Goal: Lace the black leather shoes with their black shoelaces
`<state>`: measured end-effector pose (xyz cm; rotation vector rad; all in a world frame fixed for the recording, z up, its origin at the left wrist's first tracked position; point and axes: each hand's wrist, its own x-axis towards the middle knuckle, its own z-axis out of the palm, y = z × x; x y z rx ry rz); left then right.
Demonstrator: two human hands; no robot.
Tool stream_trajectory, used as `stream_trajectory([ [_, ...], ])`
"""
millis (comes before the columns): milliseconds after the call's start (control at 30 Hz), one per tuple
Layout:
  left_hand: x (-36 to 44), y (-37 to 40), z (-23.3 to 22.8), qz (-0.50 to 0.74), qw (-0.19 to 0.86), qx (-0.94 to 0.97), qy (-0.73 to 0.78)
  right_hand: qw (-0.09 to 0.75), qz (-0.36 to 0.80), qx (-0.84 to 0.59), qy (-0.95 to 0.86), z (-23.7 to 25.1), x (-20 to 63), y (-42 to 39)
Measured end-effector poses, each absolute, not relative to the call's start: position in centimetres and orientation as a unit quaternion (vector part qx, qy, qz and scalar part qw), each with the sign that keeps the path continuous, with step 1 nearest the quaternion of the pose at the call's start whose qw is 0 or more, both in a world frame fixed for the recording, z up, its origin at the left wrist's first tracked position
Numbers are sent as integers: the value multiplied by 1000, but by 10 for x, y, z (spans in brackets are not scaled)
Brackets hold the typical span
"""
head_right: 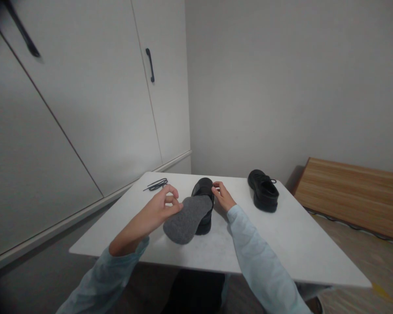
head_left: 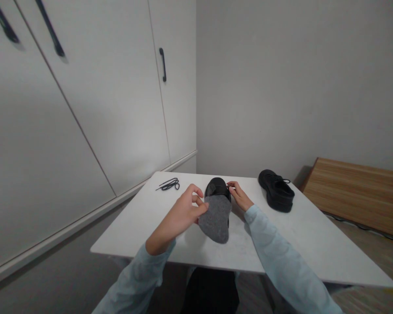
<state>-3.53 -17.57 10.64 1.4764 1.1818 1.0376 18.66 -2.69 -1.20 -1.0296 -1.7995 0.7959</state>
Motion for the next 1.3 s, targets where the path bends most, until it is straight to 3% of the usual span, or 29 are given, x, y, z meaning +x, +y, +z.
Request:
stream_trajectory([
  [167,-53,-178,98,441,431,625,479,450,317,-413,-725,-13,186,-26],
  [467,-63,-197,79,459,484,599,442,453,316,-413,-723,-14,186,-26],
  [733,-51,-202,70,477,402,617,480,450,321,-403,-729,-13,188,-27],
  [967,-36,-163,43,537,318,597,504,446,312,-414,-730,-13,186,-27],
  [1300,-42,-134,29,523,280,631,500,450,310,-412,-729,-13,186,-28],
])
